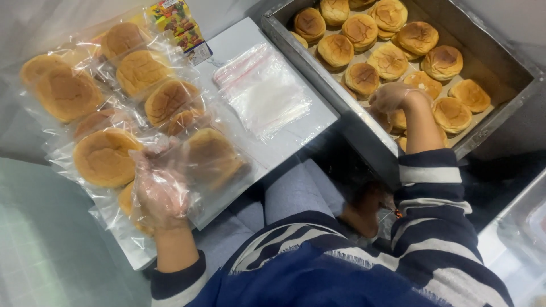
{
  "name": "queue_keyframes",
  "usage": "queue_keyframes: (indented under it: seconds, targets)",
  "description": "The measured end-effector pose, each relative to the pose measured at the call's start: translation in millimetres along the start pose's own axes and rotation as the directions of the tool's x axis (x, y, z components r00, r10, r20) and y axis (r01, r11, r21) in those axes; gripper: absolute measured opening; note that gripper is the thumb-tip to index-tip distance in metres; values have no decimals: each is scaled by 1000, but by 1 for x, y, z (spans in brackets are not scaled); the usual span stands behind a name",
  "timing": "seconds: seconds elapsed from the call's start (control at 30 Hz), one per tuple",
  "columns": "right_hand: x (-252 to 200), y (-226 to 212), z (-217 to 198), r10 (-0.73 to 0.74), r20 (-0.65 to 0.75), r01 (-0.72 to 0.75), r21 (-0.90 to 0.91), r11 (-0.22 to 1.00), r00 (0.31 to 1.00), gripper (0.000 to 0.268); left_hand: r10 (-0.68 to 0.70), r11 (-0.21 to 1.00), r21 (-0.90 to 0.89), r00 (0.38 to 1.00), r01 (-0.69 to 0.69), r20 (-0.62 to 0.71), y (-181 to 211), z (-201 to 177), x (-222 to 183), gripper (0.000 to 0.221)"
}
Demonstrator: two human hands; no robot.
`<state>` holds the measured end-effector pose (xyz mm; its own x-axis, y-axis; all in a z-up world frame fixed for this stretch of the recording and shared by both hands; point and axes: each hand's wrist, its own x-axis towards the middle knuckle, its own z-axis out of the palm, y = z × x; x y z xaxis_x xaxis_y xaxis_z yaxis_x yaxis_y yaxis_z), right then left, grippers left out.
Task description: Picking up baked buns from a metal tray and placing them into individual plastic bags for packaging.
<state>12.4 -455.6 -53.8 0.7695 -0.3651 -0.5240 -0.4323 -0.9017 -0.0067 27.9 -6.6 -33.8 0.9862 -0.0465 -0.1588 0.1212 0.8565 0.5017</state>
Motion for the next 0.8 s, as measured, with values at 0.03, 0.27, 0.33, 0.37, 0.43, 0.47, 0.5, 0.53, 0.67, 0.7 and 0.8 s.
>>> queue_keyframes:
  seconds: [0.03,0.27,0.33,0.37,0.43,0.47,0.5,0.53,0.67,0.7,0.8]
  targets:
    - [3,3,4,-1,19,1,-18,1000,1000,32,-1,1000,10,1000,2,-11,0,-1,0,22]
    - [-37,-24,-21,-9,76,8,13,1000,997,33,7,1000,17,1000,-7,19,-1,-7,3,19]
    - [-27,-17,-16,-8,74,7,19,1000,997,33,7,1000,-19,999,-6,33,-1,-4,2,21]
    - [-23,-13,-12,-8,77,6,27,1000,997,34,5,999,-53,999,-3,44,-1,-3,1,23]
    - [-32,-19,-15,-17,79,15,27,1000,997,33,9,1000,4,999,-9,38,0,-5,2,20]
    - [-37,-22,-17,-28,80,26,25,999,996,31,16,998,59,999,-17,31,0,-6,3,17]
    - [-27,-16,-13,-27,80,25,27,999,996,31,13,998,60,999,-15,32,-1,-8,3,17]
    - [-17,-10,-9,-45,88,40,61,997,995,36,23,1000,8,999,-23,37,-2,-10,3,20]
    - [-17,1,-4,-75,82,44,328,944,994,44,2,998,55,999,0,-37,-1,-3,2,20]
    - [-12,7,-4,-70,84,38,328,944,994,44,-3,999,54,999,5,-38,-2,-5,3,20]
    - [-6,21,-6,-76,-70,101,498,861,995,55,-25,999,-34,999,24,-41,-2,-8,5,24]
